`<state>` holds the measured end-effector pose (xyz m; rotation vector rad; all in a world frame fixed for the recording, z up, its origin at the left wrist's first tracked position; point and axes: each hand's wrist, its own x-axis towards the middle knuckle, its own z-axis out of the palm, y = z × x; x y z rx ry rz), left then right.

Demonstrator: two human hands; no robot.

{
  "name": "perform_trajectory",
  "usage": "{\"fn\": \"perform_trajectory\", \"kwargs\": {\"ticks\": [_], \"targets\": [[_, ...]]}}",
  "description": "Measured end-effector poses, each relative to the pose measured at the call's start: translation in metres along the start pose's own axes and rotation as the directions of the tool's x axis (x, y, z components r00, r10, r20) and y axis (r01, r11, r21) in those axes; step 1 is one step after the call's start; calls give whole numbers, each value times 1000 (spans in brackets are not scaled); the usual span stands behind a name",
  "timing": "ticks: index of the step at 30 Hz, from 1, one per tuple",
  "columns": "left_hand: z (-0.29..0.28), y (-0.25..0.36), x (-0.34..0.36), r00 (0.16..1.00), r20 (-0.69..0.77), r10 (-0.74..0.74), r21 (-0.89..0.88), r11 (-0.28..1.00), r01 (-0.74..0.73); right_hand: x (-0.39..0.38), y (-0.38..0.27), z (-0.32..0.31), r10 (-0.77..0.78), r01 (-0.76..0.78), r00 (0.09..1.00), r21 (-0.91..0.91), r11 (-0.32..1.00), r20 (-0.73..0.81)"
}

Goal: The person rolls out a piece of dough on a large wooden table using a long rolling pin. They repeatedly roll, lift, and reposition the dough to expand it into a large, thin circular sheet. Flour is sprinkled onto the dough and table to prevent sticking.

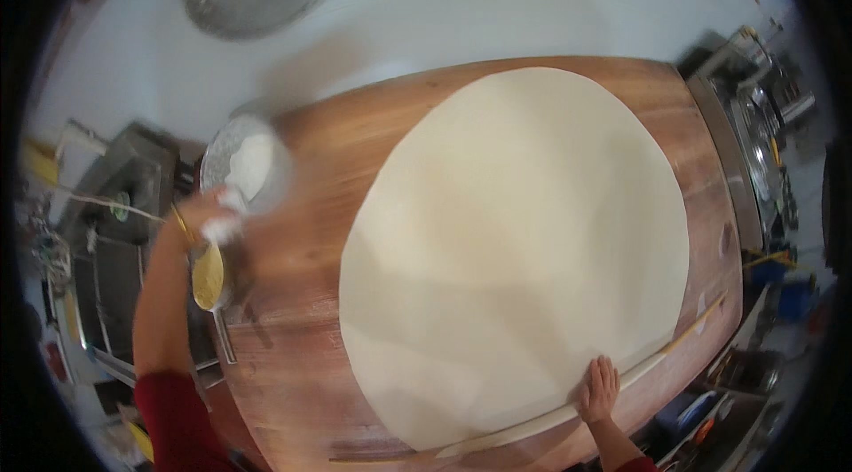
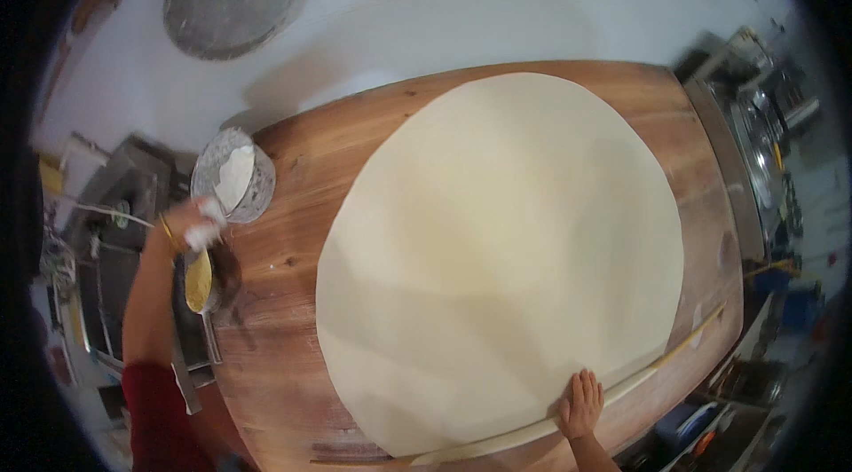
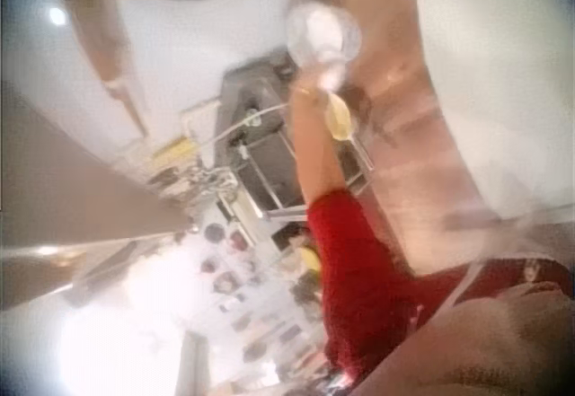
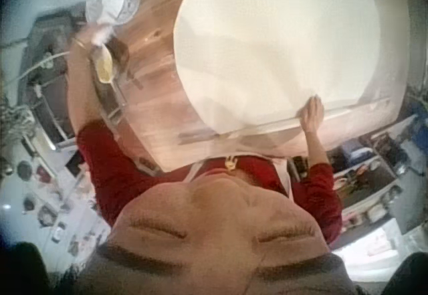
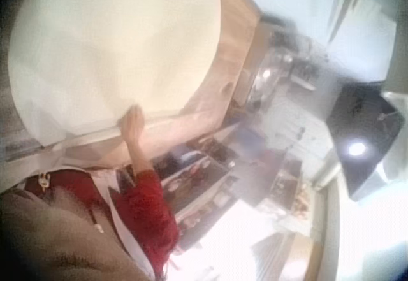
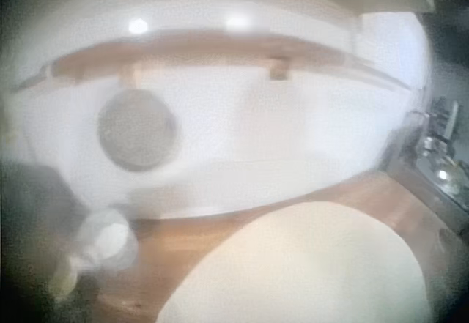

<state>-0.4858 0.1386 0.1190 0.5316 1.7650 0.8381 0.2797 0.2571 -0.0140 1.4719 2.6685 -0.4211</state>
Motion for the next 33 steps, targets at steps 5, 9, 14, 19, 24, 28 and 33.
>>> {"fn": "perform_trajectory", "kwargs": {"ticks": [5,9,14,19,24,28,33], "targets": [[254,-16,6,961,179,-211,316,937,147,-7,6,0,-5,4,1000,67,998,8],[322,59,79,984,-169,-52,-139,990,28,-47,31,4,-125,121,984,41,992,127],[361,72,-41,987,38,-158,263,954,142,-111,49,-13,-203,147,965,301,942,164],[500,61,-12,904,21,-428,228,882,413,-137,69,-5,-259,231,964,312,921,53],[447,84,-58,994,-1,-108,187,976,107,-141,79,-16,-272,269,961,329,905,-36],[562,-37,-93,865,363,-346,768,637,-67,-148,85,-14,-276,297,955,400,867,-111],[530,-1,32,916,-114,386,-20,920,-390,-150,95,-20,-412,387,911,362,848,-10]]}}
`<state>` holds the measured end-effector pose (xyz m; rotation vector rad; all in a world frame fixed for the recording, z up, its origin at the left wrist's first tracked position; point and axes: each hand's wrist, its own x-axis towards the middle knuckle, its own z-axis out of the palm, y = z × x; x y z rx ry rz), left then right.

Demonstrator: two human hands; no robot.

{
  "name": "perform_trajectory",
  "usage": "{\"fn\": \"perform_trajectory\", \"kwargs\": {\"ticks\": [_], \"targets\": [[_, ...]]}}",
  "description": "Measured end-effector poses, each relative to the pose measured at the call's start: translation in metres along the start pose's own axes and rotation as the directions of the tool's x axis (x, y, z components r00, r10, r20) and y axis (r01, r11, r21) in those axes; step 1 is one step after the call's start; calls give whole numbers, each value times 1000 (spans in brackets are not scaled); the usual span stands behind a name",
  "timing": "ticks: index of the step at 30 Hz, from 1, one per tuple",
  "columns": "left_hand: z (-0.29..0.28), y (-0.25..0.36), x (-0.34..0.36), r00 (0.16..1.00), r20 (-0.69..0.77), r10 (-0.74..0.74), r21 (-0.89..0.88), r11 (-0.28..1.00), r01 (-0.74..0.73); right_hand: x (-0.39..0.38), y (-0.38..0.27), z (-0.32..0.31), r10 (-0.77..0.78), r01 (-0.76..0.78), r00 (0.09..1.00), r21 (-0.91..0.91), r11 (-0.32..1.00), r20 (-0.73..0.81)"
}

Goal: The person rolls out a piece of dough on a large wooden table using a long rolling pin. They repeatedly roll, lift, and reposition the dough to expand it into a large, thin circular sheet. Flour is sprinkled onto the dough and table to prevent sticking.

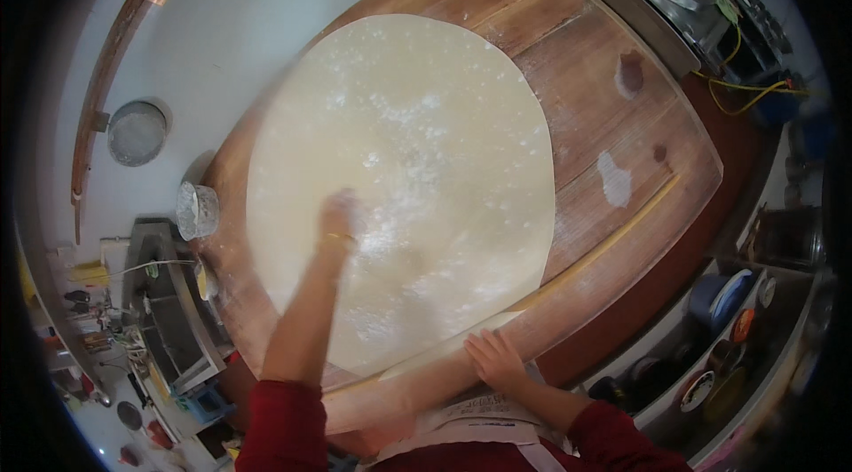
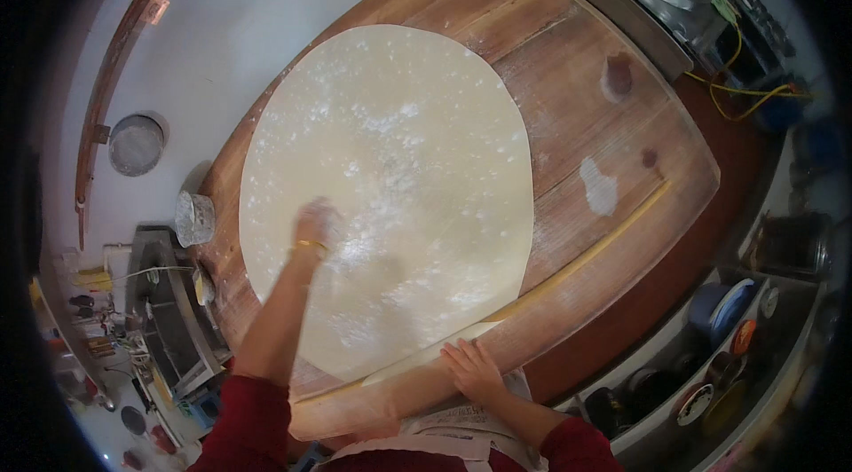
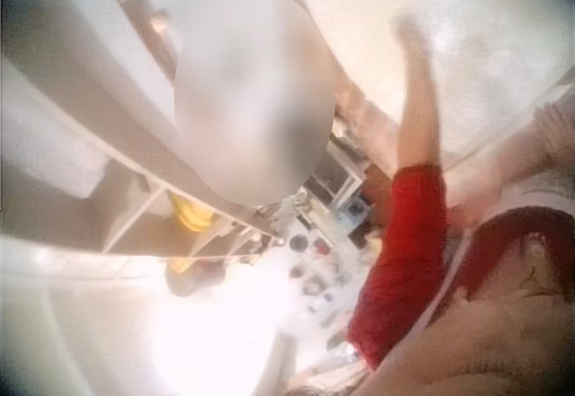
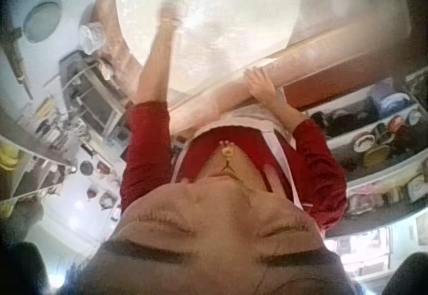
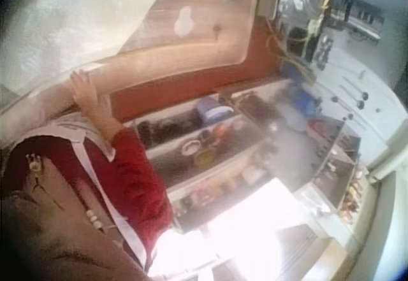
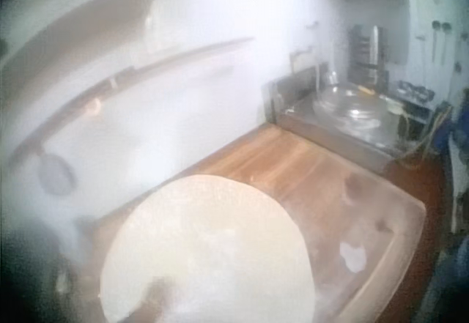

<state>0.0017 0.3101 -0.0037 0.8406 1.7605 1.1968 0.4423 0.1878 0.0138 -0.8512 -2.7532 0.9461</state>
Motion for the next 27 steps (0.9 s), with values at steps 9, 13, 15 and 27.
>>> {"fn": "perform_trajectory", "kwargs": {"ticks": [9,13,15,27], "targets": [[88,-68,-224,986,-105,127,800,600,8,230,36,-15,-126,134,990,-179,975,58],[94,-35,-134,996,88,-8,885,459,-75,297,48,-34,-158,176,982,-185,967,107],[5,-68,-58,858,-36,513,996,92,-13,307,46,-46,-284,304,947,-139,942,149],[-33,1,62,928,-91,361,967,255,-5,449,136,-136,-179,210,978,-447,869,111]]}}
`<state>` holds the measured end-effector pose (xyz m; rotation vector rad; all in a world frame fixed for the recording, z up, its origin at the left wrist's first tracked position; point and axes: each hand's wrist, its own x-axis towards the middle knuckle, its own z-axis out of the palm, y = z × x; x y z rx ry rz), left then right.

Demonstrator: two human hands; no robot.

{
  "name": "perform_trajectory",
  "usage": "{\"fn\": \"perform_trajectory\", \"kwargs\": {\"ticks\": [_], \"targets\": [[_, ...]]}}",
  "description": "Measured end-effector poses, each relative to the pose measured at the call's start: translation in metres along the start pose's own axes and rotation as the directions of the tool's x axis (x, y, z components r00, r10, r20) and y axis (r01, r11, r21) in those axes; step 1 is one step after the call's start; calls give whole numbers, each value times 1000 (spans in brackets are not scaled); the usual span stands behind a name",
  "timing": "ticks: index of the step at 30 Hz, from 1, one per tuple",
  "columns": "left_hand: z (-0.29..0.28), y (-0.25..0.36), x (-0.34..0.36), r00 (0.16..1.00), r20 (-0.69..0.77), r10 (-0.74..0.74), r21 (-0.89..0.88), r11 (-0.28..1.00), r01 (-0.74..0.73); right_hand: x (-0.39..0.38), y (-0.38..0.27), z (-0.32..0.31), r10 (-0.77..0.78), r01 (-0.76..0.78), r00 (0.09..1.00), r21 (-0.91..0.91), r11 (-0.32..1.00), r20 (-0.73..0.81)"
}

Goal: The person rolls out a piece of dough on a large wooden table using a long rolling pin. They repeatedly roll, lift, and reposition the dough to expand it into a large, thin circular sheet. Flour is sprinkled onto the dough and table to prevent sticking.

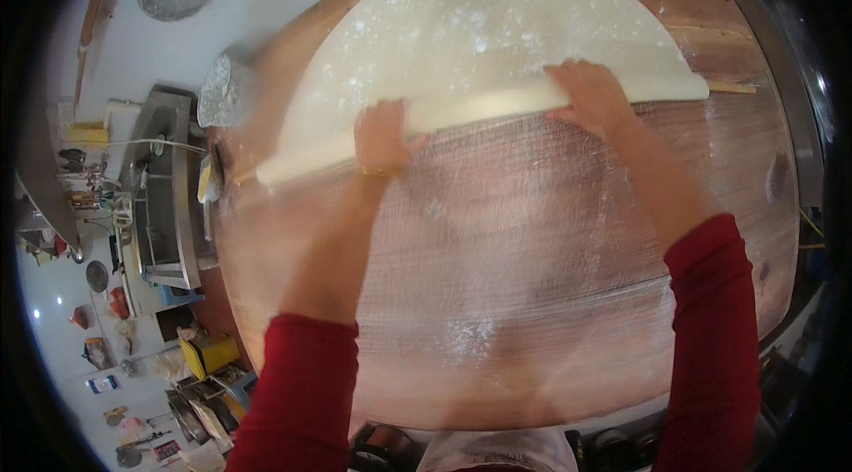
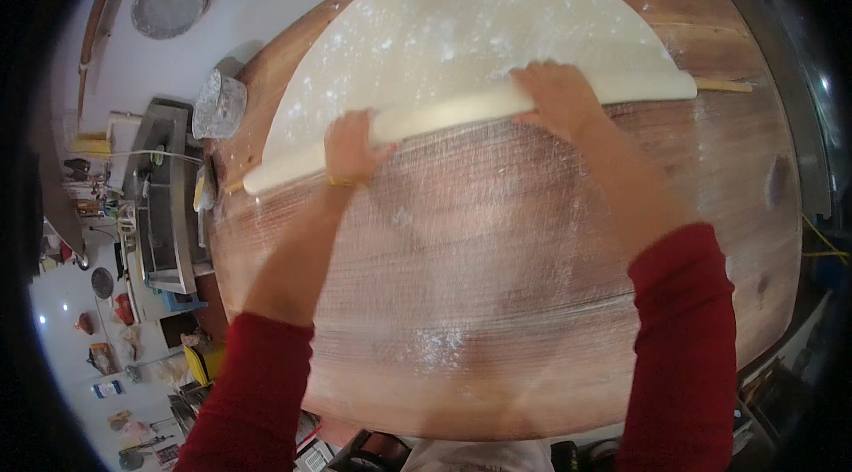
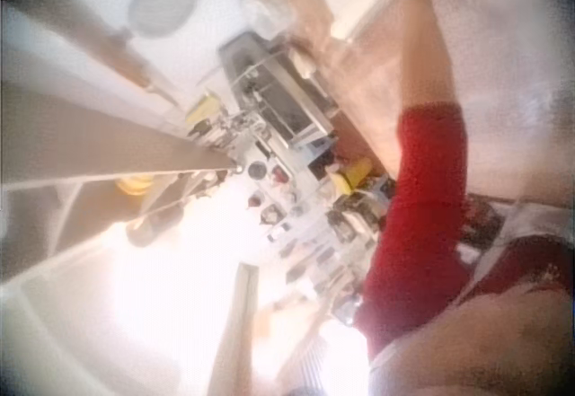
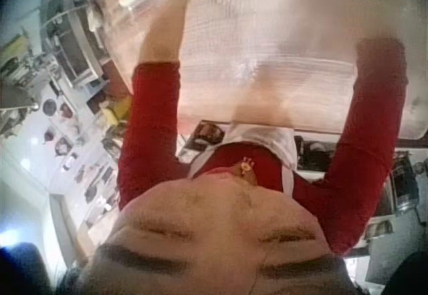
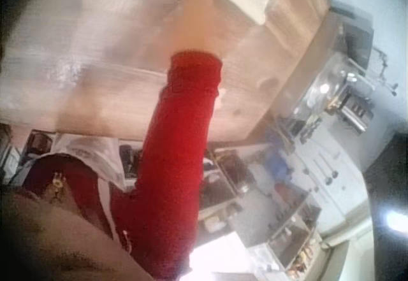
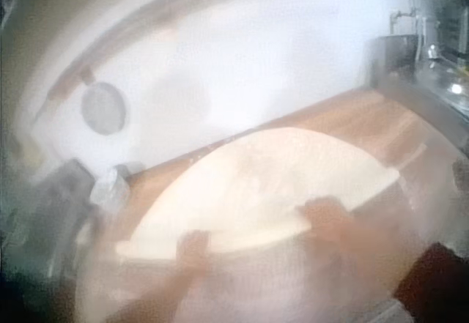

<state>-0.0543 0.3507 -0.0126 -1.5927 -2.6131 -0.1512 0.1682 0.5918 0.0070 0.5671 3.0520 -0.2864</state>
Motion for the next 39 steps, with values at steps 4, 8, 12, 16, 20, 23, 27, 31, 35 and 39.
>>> {"fn": "perform_trajectory", "kwargs": {"ticks": [4,8,12,16,20,23,27,31,35,39], "targets": [[-8,-5,4,994,107,27,-46,999,-22,-9,-20,-3,152,-153,978,-5,988,139],[21,12,-122,996,34,84,-92,993,-80,-124,-57,33,146,-146,983,-5,989,108],[-22,84,-313,926,373,60,-184,983,10,-306,-136,38,112,-171,954,196,966,280],[-47,129,-437,951,307,44,-234,972,30,-427,-182,55,42,-71,989,206,976,139],[-57,108,-317,790,605,-104,-133,964,229,-347,-135,50,107,-114,992,98,989,73],[-53,105,-287,875,414,-251,-3,961,277,-296,-132,64,437,-435,899,114,893,4],[-28,118,-322,986,30,-161,-161,973,164,-298,-182,83,317,-276,833,156,948,-454],[-34,96,-191,910,302,-283,-32,951,306,-246,-155,64,279,-261,937,107,959,-212],[-11,106,-156,987,69,-146,-66,986,150,-137,-133,47,204,-189,961,92,978,-189],[-7,102,-90,973,34,-228,-97,968,231,-77,-123,29,252,-233,943,107,966,-218]]}}
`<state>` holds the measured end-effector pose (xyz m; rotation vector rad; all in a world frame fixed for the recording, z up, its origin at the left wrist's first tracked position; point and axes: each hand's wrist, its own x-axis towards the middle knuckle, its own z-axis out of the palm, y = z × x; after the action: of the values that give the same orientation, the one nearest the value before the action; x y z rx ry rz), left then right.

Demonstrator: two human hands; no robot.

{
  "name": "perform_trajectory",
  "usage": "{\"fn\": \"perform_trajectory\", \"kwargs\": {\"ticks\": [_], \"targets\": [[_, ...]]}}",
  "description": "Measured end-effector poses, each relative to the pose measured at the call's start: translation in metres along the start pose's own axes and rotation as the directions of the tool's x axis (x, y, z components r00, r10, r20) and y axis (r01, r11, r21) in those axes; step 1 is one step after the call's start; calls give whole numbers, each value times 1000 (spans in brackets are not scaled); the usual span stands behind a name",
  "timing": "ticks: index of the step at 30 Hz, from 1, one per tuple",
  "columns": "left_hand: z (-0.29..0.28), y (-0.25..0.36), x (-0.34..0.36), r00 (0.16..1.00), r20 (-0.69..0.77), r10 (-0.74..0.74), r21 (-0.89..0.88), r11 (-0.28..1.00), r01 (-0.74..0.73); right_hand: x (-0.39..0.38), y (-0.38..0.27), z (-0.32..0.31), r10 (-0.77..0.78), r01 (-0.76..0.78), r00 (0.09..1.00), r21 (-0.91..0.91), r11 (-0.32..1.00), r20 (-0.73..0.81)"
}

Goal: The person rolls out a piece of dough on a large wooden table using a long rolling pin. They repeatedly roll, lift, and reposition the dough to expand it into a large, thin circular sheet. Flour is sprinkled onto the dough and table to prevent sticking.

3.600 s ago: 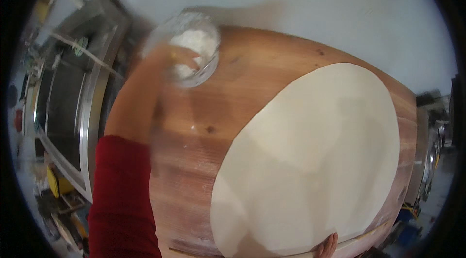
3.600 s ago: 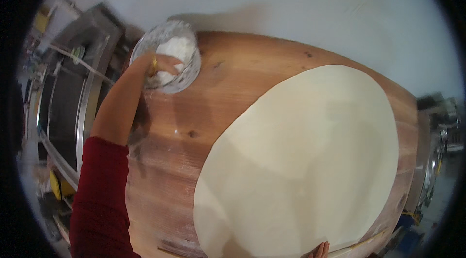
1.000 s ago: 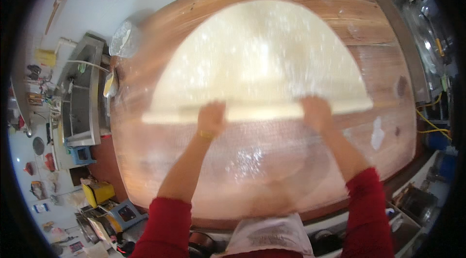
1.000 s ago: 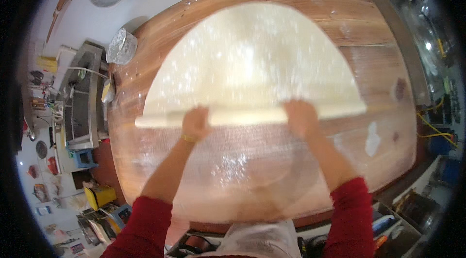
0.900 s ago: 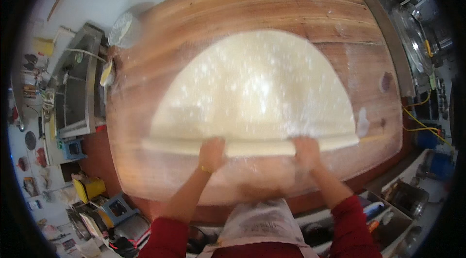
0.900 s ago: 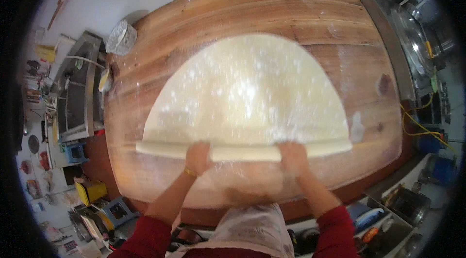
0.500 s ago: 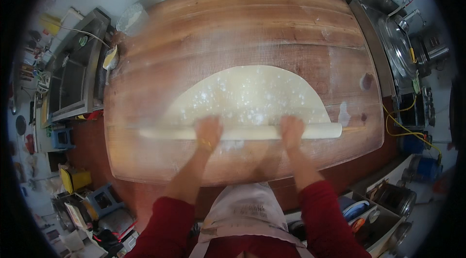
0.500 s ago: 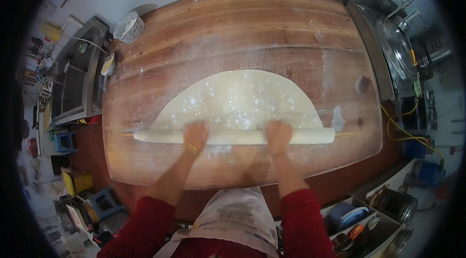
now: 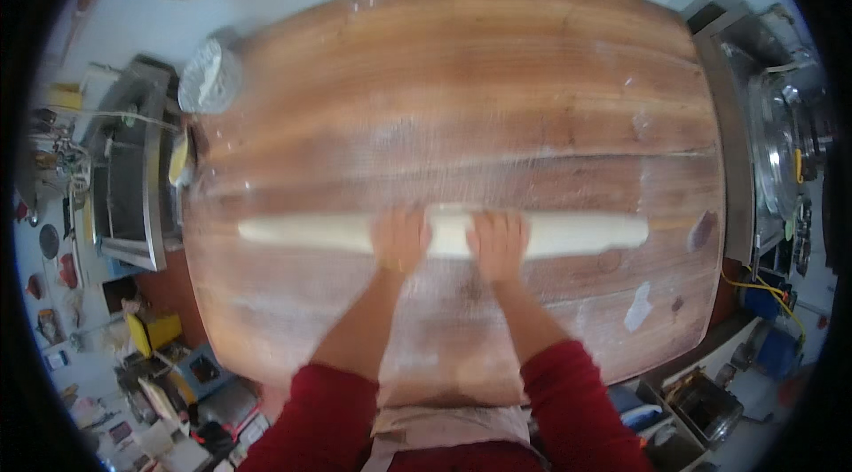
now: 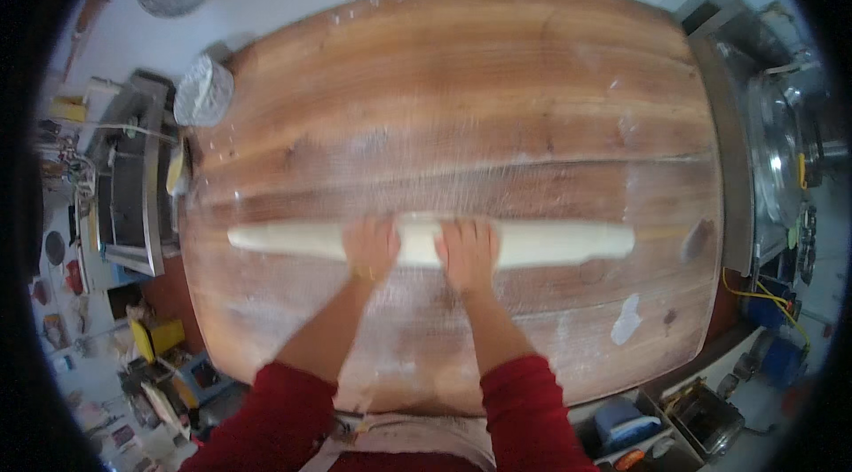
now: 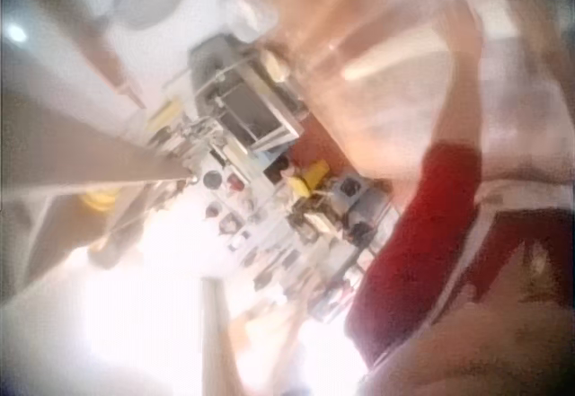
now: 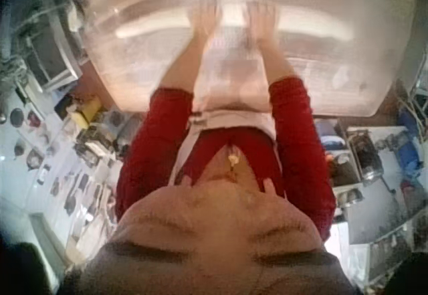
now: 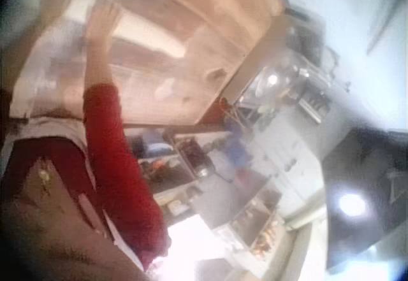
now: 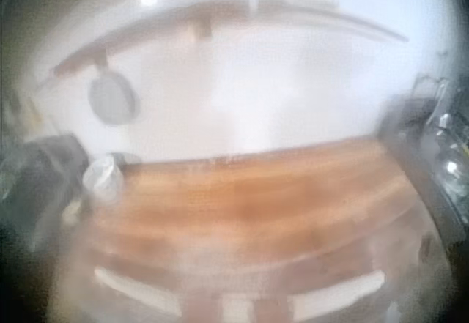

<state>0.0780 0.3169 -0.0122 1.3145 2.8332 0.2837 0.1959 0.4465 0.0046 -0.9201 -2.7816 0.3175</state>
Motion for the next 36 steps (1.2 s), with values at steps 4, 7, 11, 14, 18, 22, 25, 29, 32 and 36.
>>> {"fn": "perform_trajectory", "kwargs": {"ticks": [4,7,11,14,18,22,25,29,32,36], "targets": [[-15,-32,130,959,279,-50,176,984,0,118,21,-4,78,-96,943,41,995,323],[-4,-103,104,997,43,-59,167,985,51,112,106,-2,-177,209,973,-230,951,152],[6,-110,100,980,-200,16,120,993,8,121,121,-11,-57,37,995,-211,977,-87],[0,-110,76,998,-68,-17,155,988,27,69,101,-23,144,-119,981,-183,976,130],[24,-108,-179,989,-108,104,71,993,-97,-186,74,-10,137,-137,987,-15,991,85],[-11,-73,-333,995,92,-34,-55,998,40,-360,36,-12,185,-187,982,-53,981,-37],[-15,-64,-307,992,55,-112,-77,990,116,-335,54,-18,264,-262,961,-32,964,77],[-47,-33,-226,856,486,-178,2,979,202,-271,24,9,272,-210,931,-254,944,242],[-26,-21,-268,962,-246,118,-131,979,-154,-290,-43,-10,79,-112,926,-69,991,-369],[-32,-14,-129,953,271,-132,7,991,135,-153,3,-20,193,-181,960,-76,981,204]]}}
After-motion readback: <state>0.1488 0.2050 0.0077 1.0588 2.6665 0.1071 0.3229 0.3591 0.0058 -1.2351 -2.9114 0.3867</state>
